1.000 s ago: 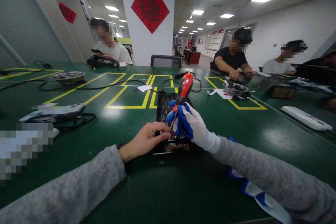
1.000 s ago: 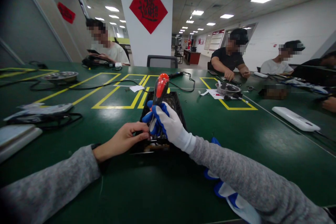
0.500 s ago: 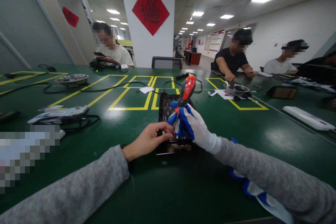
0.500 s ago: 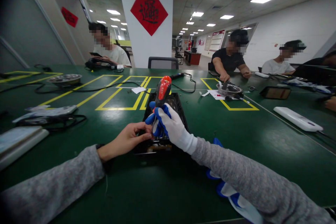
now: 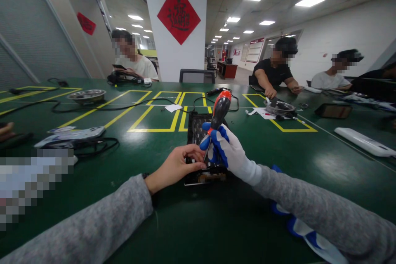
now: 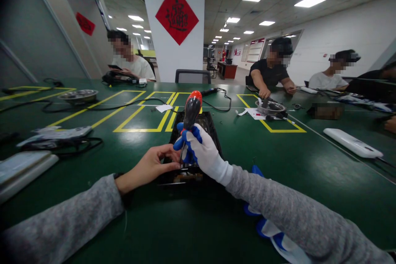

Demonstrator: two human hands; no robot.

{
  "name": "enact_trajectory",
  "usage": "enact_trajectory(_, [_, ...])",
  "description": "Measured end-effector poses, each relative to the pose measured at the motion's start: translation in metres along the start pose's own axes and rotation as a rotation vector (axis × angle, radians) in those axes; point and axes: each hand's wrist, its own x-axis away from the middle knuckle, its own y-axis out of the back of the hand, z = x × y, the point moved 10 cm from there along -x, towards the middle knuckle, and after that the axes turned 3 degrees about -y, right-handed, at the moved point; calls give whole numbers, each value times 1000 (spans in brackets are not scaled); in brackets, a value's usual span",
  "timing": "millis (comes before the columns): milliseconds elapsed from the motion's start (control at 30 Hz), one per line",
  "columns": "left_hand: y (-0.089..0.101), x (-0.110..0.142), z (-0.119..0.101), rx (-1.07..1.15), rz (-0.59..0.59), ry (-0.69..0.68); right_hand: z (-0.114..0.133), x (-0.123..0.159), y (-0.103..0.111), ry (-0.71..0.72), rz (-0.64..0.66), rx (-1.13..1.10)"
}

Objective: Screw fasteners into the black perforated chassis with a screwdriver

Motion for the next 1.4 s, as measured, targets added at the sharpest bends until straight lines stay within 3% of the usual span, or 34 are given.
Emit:
enact_trajectory(233, [-3,2,0,-67,46,-5,-2,0,-4,-36,42,-17])
enact_trajectory(500, [-10,-1,1,60,157,19,1,2,-4,30,70,22])
enact_trajectory(800, [-14,0,9,145,127,52,-2,4,-13,-3,160,-42])
enact_trajectory(1167, [-19,1,1,185,175,22,-1,4,-12,29,148,-2])
enact_trajectory(1400, [-16,3,3,132,136,42,-2,3,-12,-3,140,-38])
